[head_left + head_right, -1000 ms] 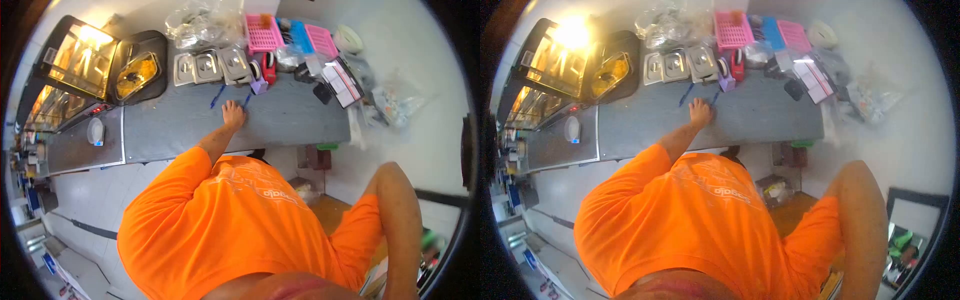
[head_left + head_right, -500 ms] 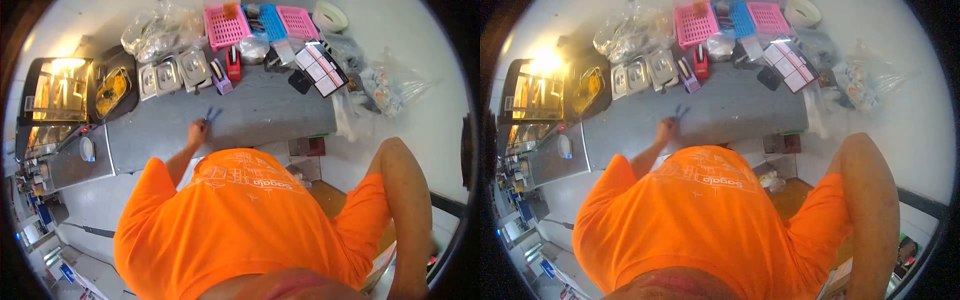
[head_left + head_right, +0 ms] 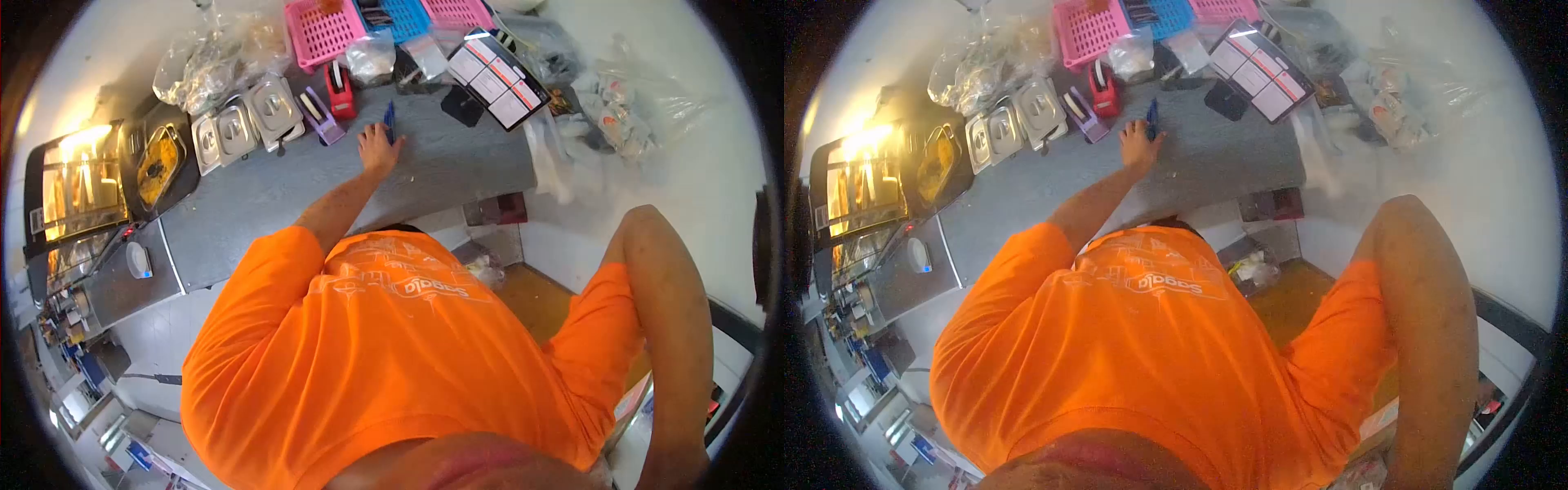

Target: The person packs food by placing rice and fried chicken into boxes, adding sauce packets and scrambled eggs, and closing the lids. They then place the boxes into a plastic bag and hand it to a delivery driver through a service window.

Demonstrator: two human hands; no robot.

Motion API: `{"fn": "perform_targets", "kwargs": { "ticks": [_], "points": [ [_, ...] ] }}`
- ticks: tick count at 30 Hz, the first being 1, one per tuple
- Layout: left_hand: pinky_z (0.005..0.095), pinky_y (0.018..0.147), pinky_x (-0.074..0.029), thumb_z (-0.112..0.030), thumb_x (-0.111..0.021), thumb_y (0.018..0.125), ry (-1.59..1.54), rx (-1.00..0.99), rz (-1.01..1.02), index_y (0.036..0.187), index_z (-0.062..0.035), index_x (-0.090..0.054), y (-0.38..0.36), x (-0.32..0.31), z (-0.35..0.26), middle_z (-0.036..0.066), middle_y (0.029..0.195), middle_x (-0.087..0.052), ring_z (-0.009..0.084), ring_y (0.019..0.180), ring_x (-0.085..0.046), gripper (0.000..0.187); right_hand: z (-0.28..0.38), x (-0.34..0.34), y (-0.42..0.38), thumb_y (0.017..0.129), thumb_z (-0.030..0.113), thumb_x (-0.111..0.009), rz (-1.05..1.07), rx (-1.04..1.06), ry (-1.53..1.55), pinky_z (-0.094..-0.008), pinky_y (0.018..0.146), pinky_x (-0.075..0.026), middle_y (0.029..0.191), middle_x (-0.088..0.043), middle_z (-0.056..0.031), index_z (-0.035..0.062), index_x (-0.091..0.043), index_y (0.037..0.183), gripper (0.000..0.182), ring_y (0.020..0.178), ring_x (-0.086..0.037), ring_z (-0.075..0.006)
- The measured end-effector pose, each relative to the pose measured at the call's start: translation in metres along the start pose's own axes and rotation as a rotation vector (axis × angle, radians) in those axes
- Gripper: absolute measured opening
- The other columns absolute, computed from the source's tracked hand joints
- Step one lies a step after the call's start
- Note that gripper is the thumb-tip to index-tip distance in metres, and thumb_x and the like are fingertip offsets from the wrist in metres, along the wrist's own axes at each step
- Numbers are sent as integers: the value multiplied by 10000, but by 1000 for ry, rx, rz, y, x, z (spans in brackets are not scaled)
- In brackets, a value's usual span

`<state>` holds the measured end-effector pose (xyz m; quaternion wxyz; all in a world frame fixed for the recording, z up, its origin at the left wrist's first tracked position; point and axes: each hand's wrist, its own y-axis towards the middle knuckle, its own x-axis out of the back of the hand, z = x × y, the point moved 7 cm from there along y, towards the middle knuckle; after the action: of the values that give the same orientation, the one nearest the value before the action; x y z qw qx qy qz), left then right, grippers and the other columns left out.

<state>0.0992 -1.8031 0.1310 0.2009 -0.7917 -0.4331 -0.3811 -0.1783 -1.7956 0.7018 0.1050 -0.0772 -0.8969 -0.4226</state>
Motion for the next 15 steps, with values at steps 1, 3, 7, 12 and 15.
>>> {"fn": "perform_targets", "kwargs": {
  "ticks": [1,3,7,12,15],
  "points": [
    [485,865,-395,-338,-693,764,-1,-7,-9,1073,-108,-538,3,2,-15,157,1178,-484,377,1078,-436,415,0,-1,-3,956,338,-363,2,5,-7,-410,1062,-244,1351,-401,-155,4,-431,1261,457,1260,-347,-266],
    [521,886,-366,-438,-671,763,49,-209,73,1183,-165,-523,18,-6,-56,147,1213,-456,356,1098,-412,522,0,5,-6,959,332,-363,-15,5,-34,-404,1061,-252,1347,-408,-154,4,-436,1256,449,1256,-355,-262],
    [582,951,-285,-578,-557,807,135,-496,153,1363,-298,-414,63,-24,-167,165,1302,-385,414,1157,-363,638,-2,23,0,965,318,-363,71,-14,-99,-393,1058,-267,1338,-422,-151,2,-446,1248,432,1248,-370,-253],
    [631,1017,-175,-656,-446,836,262,-577,123,1415,-345,-325,99,-68,-233,176,1468,-196,477,1316,-167,668,3,73,21,973,301,-363,173,-36,-211,-378,1054,-285,1327,-439,-147,1,-459,1237,412,1238,-389,-243],
    [655,1040,-108,-672,-388,851,337,-514,182,1440,-353,-262,108,-84,-236,155,1532,-46,478,1371,-16,681,6,99,34,977,291,-362,229,-50,-276,-369,1052,-296,1320,-449,-145,0,-466,1231,400,1232,-401,-237]
  ]
}}
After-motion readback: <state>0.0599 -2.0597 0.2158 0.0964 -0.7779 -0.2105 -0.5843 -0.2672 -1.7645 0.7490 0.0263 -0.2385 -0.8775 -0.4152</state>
